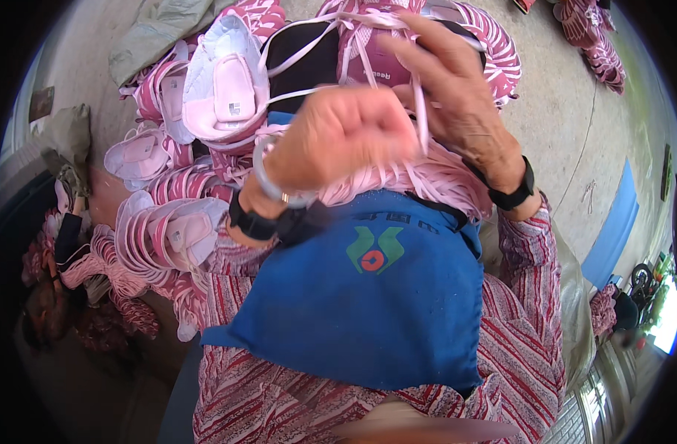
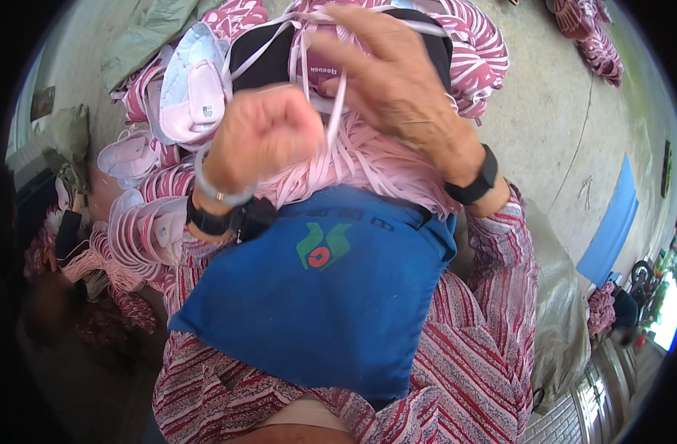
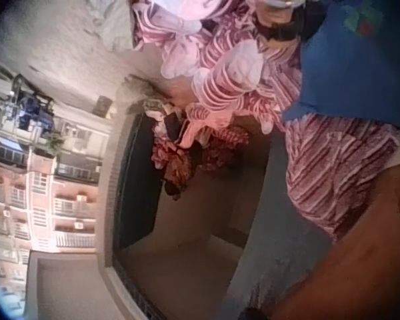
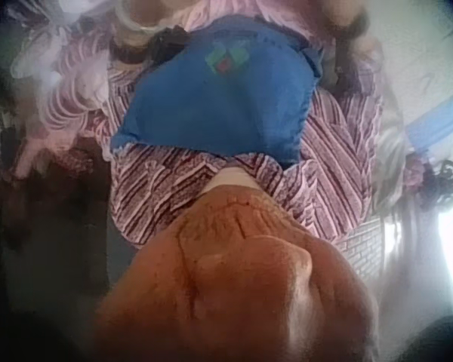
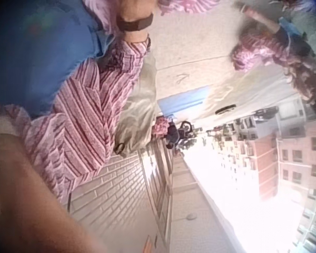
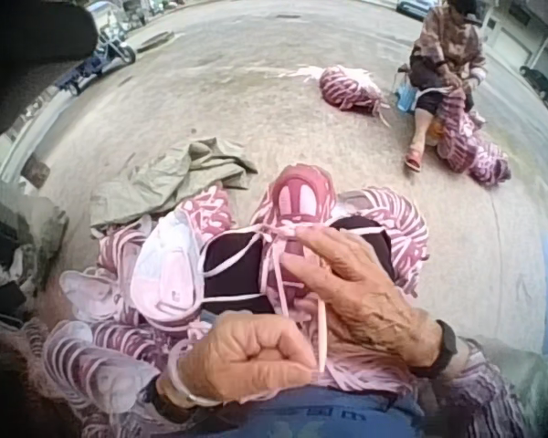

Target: Lacing multiple pairs of pink athletic shoes from a large pile.

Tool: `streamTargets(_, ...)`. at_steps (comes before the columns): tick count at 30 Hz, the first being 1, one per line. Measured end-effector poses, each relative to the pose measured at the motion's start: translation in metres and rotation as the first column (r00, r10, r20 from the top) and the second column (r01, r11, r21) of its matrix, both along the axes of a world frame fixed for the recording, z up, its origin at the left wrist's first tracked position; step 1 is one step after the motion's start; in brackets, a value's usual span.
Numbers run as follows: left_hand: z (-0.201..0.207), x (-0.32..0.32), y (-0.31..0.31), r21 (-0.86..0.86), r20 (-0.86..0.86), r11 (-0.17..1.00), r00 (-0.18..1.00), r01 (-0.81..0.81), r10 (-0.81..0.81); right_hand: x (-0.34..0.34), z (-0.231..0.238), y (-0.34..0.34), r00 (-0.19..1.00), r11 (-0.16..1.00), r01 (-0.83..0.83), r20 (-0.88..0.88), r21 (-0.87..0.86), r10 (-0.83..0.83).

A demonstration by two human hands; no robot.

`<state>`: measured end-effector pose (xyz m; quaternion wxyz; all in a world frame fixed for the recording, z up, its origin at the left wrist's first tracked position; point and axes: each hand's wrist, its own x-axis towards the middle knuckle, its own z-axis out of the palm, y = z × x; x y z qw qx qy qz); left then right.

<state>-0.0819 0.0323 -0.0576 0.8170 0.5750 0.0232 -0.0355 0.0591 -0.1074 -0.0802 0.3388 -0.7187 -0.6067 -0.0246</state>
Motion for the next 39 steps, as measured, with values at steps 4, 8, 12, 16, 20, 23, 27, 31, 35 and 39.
streamTargets(4, 0.022, -0.004, -0.008, -0.075, 0.125, 0.894, 0.893, 0.442, -0.432, -0.011, -0.012, 0.014, 0.953, 0.956, -0.293, -0.092, -0.036, 0.289)
streamTargets(8, -0.038, -0.037, 0.021, -0.3, 0.113, 0.899, 0.948, 0.319, -0.299, 0.001, 0.033, -0.015, 0.753, 0.972, -0.236, -0.633, -0.002, 0.182)
streamTargets(12, -0.051, 0.026, 0.003, -0.495, -0.259, 0.869, 0.958, -0.019, -0.126, -0.003, 0.094, -0.091, 0.843, 0.922, 0.139, -0.531, 0.362, 0.082)
streamTargets(16, -0.069, 0.101, -0.038, -0.801, -0.252, 0.547, 0.966, -0.244, 0.062, -0.002, 0.141, -0.095, 0.387, 0.65, -0.352, -0.528, 0.673, 0.756)
streamTargets(20, -0.059, 0.071, -0.032, -0.718, -0.173, 0.68, 0.984, -0.147, 0.031, 0.018, 0.131, -0.156, 0.193, 0.802, -0.242, -0.783, 0.545, 0.591)
streamTargets(23, -0.05, 0.024, -0.009, -0.531, -0.095, 0.847, 0.992, 0.021, -0.084, -0.003, 0.105, -0.108, 0.677, 0.997, -0.079, -0.735, -0.02, 0.039)
streamTargets(27, -0.037, -0.004, 0.001, 0.0, -0.095, 0.972, 0.968, 0.235, -0.234, 0.0, 0.064, -0.063, 0.577, 0.855, 0.071, -0.679, -0.513, -0.455)
streamTargets(31, -0.038, -0.004, -0.004, 0.21, -0.043, 0.925, 0.948, 0.317, -0.315, -0.008, 0.04, -0.033, 0.407, 0.857, 0.027, -0.777, -0.515, -0.48)
streamTargets(35, -0.065, 0.008, -0.045, 0.516, 0.209, 0.839, 0.925, 0.172, -0.318, -0.014, 0.026, -0.018, 0.338, 0.843, -0.024, -0.798, -0.537, -0.499)
streamTargets(39, -0.067, 0.019, -0.068, 0.454, 0.2, 0.876, 0.939, 0.164, -0.279, -0.012, 0.0, -0.005, 0.298, 0.85, 0.077, -0.802, -0.521, -0.518)
